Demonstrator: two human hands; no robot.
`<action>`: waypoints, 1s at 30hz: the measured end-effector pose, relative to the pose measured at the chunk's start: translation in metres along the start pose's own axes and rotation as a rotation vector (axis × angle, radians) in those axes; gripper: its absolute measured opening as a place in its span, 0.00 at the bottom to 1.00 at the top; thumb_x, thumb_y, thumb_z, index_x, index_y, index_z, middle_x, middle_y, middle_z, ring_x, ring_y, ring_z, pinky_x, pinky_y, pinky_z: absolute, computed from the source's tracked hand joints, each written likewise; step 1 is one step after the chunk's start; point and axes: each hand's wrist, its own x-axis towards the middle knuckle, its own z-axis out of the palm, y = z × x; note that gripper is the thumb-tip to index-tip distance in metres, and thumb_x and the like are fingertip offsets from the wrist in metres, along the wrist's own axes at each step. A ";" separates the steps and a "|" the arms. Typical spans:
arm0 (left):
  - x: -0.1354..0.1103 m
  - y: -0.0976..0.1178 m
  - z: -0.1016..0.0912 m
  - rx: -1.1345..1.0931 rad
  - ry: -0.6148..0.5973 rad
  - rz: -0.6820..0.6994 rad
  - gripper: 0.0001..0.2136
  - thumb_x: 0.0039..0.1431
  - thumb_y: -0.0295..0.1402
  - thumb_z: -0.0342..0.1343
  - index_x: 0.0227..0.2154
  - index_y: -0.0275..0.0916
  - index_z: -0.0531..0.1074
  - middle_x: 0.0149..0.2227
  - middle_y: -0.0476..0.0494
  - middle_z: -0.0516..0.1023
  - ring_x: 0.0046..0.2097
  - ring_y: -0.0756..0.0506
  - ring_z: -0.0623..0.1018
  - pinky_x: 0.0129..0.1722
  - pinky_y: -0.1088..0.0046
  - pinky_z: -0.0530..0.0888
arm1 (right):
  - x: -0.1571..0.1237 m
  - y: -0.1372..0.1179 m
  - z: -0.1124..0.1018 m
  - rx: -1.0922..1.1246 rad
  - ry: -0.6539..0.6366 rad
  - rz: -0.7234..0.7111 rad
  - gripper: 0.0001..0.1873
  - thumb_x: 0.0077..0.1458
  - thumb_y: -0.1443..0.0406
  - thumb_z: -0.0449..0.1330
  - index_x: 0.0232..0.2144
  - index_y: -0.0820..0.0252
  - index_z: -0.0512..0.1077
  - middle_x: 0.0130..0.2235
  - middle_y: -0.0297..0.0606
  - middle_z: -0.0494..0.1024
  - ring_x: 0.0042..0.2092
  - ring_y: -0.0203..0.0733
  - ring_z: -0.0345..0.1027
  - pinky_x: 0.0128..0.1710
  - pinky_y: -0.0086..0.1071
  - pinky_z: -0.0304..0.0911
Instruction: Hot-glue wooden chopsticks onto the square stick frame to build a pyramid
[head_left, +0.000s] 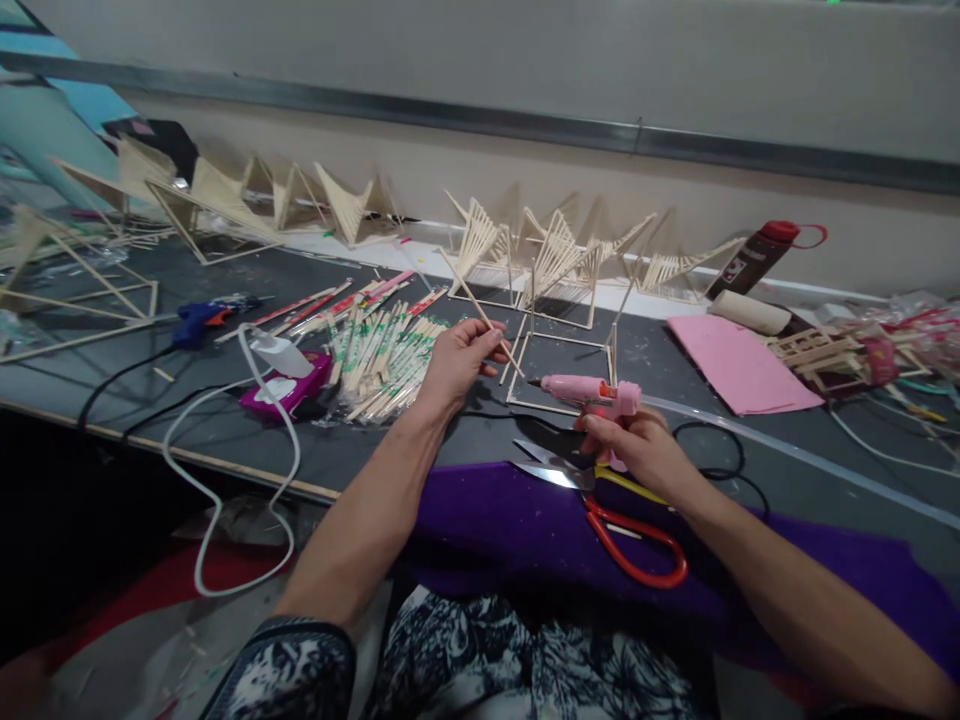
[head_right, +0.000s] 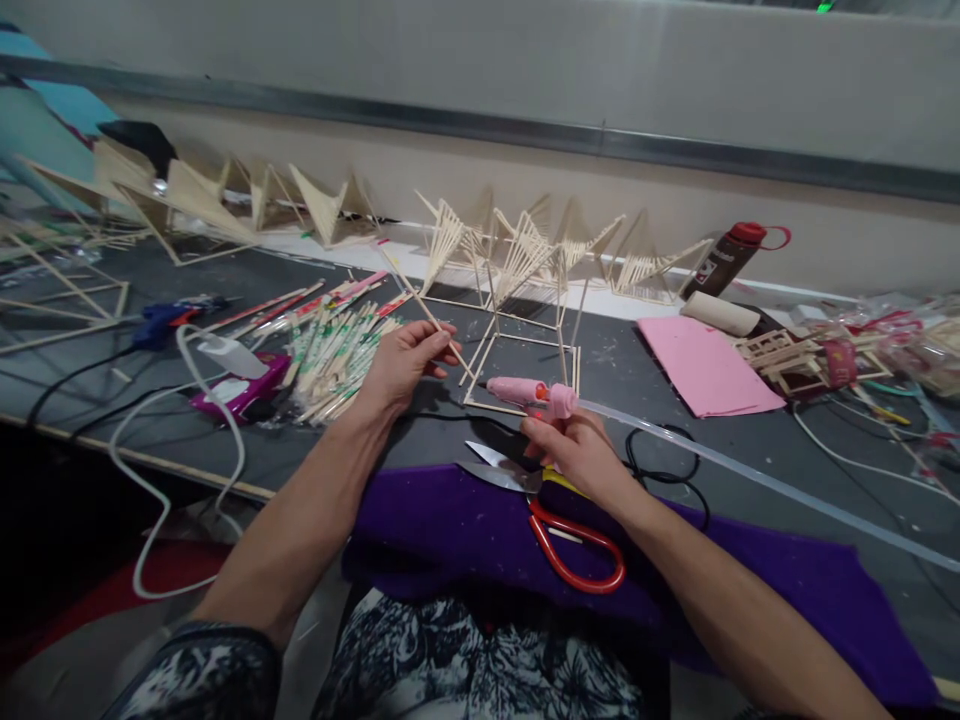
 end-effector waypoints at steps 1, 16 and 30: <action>0.000 0.001 0.000 -0.006 0.002 -0.003 0.13 0.49 0.37 0.62 0.36 0.34 0.73 0.30 0.47 0.78 0.28 0.52 0.77 0.20 0.83 0.69 | 0.000 0.001 0.000 0.002 0.000 0.002 0.20 0.52 0.50 0.62 0.29 0.62 0.78 0.24 0.40 0.79 0.24 0.39 0.69 0.24 0.30 0.63; 0.000 0.006 0.000 -0.147 -0.016 -0.122 0.06 0.53 0.27 0.58 0.35 0.33 0.71 0.28 0.46 0.79 0.26 0.51 0.79 0.19 0.83 0.70 | 0.000 0.005 0.001 0.084 0.016 -0.022 0.23 0.53 0.48 0.60 0.25 0.63 0.76 0.22 0.39 0.77 0.24 0.37 0.69 0.25 0.29 0.61; 0.000 0.004 0.003 -0.207 -0.048 -0.178 0.03 0.56 0.24 0.56 0.35 0.31 0.71 0.28 0.45 0.79 0.25 0.51 0.79 0.18 0.82 0.71 | 0.001 0.008 -0.003 -0.059 0.012 -0.083 0.26 0.57 0.48 0.56 0.16 0.60 0.69 0.19 0.36 0.70 0.24 0.35 0.60 0.26 0.30 0.54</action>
